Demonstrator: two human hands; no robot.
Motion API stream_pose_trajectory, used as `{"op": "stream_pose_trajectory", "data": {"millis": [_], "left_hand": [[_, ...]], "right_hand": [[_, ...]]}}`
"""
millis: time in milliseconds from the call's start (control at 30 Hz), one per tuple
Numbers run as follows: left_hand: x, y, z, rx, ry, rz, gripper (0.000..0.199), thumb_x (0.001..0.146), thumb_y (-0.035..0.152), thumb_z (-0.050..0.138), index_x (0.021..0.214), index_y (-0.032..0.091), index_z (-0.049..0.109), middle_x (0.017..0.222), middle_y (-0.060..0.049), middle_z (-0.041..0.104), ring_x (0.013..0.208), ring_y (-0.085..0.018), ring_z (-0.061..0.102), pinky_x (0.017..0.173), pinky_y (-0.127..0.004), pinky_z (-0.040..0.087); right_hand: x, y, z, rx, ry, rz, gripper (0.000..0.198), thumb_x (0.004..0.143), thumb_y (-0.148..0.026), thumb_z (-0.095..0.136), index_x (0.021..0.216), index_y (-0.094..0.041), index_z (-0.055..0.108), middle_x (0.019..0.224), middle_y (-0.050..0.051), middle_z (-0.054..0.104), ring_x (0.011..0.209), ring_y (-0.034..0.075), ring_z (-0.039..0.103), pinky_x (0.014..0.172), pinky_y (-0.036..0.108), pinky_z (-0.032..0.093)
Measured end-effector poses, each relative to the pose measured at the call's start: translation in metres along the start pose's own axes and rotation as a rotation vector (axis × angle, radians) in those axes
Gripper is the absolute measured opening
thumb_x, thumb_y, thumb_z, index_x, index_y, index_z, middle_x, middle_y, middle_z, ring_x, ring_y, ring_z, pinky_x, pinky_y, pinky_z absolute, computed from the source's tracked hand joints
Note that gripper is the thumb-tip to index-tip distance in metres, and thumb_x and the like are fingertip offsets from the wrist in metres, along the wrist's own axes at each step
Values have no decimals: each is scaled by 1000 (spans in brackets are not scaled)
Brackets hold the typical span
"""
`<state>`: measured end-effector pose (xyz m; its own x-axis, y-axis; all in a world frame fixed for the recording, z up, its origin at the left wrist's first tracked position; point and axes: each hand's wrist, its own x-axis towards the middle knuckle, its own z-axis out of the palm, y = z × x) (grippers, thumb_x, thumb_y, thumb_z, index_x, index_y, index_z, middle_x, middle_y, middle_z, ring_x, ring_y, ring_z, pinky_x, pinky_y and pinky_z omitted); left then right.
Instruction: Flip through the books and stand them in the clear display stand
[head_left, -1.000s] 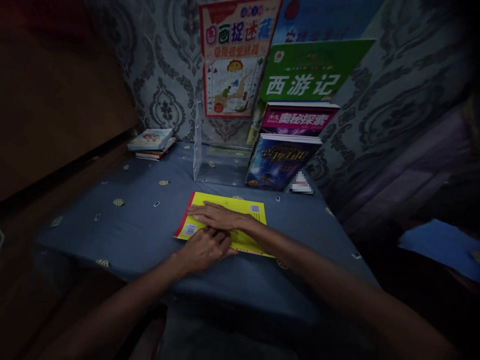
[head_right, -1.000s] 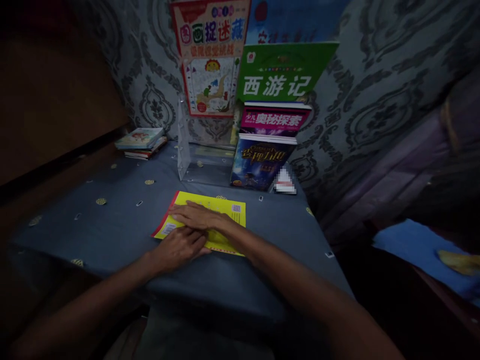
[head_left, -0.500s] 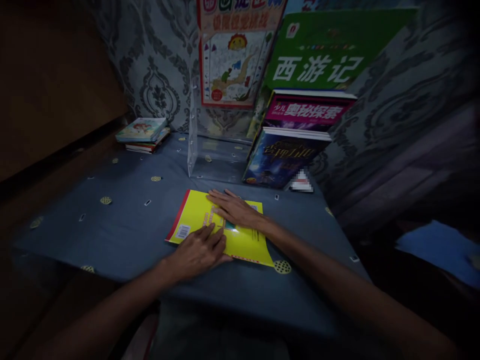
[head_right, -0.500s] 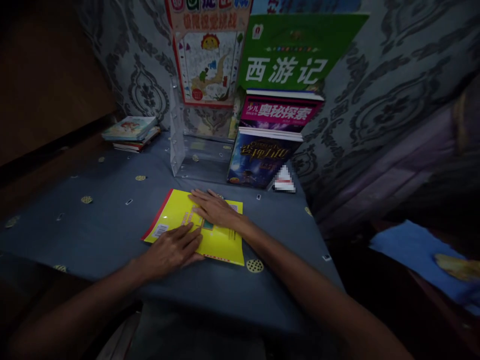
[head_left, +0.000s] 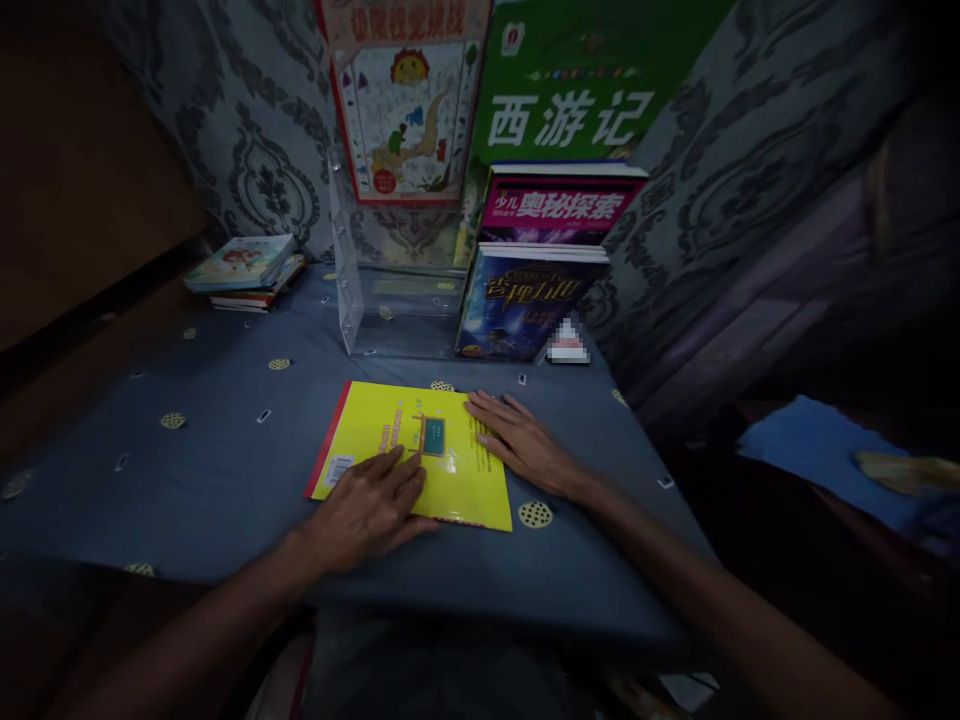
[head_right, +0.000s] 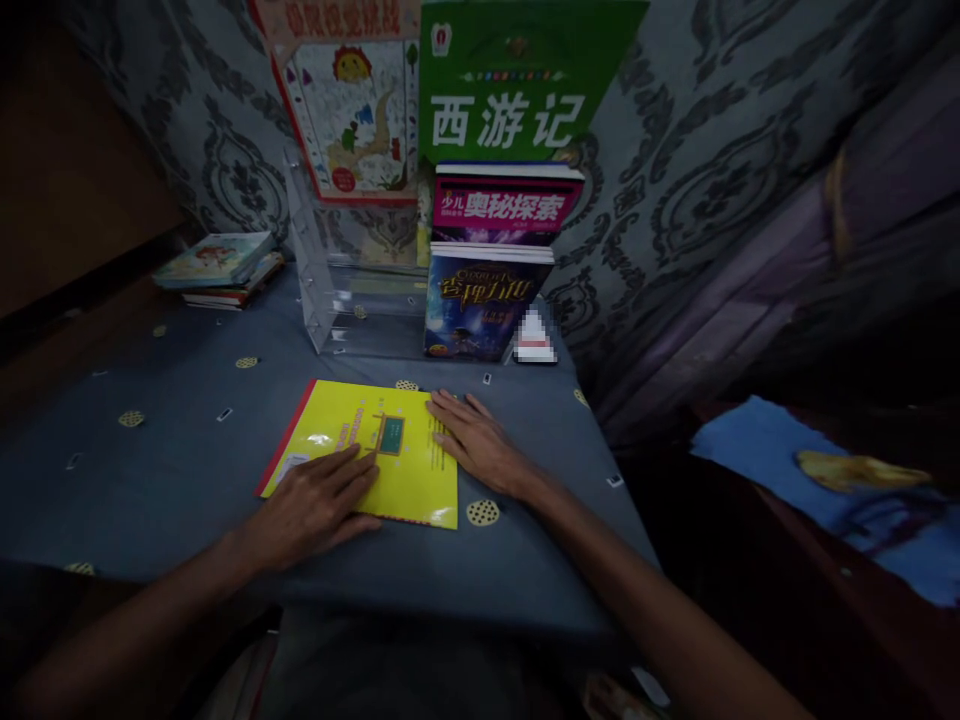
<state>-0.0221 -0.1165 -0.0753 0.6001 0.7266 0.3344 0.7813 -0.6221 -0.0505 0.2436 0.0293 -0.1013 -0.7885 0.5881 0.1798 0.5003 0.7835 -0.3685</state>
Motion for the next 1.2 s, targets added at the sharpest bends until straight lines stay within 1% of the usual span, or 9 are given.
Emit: {"op": "stream_pose_trajectory", "data": {"millis": [100,267,467,567,667,767,867,1033,1200], "left_hand": [[2,-19,-3,-46,-48,-59,41,103,48,46,123,17,64,126,-12,72,119,-26,67,98,-39,58],[-1,-73,2,34,-106,-380,40,104,31,35,129,19,63,138,-13,66,121,-26,67,102,-42,56],[-3,-125,-9,-197,-222,-398,45,100,31,37,135,23,64,143,-7,64,126,-26,64,106,-41,52],[4,-152,-17,-467,-280,-412,46,100,39,37,127,21,70,134,-7,70,122,-25,65,106,-39,50],[10,-172,-18,-666,-298,-478,46,95,44,45,116,17,74,122,-9,75,109,-25,70,101,-38,52],[11,-176,-15,-737,-257,-531,43,92,43,49,110,15,76,116,-10,77,103,-24,70,98,-38,53],[8,-170,-13,-748,-214,-551,40,91,40,49,108,16,77,114,-8,77,107,-23,68,100,-37,51],[7,-166,-15,-789,-206,-553,39,91,37,49,107,15,77,117,-9,77,100,-21,68,93,-34,53],[7,-167,-17,-861,-213,-621,42,88,39,51,110,15,77,113,-9,77,75,-16,65,63,-24,51]], "right_hand": [[-1,-2,0,-9,14,-3,51,107,-40,38,155,-23,43,160,12,43,151,27,35,123,60,28],[0,-1,2,-11,32,-4,51,107,-39,39,155,-24,44,160,12,44,151,27,37,123,59,30],[0,-1,-1,-37,25,7,48,105,-36,40,151,-23,49,158,13,47,149,29,40,121,63,29],[12,-28,-4,-78,28,-45,39,104,-28,41,137,-22,63,147,13,60,141,32,49,119,67,26],[36,-80,-1,-23,-44,-299,33,104,-26,43,122,-20,69,129,12,70,123,28,59,116,58,33],[60,-131,11,15,-169,-560,29,104,-29,48,123,-17,66,119,11,69,111,25,57,106,46,44],[77,-157,25,-26,-201,-609,28,103,-31,52,124,-17,65,116,11,64,107,26,53,99,42,45],[88,-152,33,-23,-194,-612,31,104,-34,50,129,-19,61,116,9,61,104,24,50,96,39,42],[104,-143,37,-73,-175,-502,27,105,-28,48,126,-17,61,115,11,59,101,24,47,92,38,40]]}}
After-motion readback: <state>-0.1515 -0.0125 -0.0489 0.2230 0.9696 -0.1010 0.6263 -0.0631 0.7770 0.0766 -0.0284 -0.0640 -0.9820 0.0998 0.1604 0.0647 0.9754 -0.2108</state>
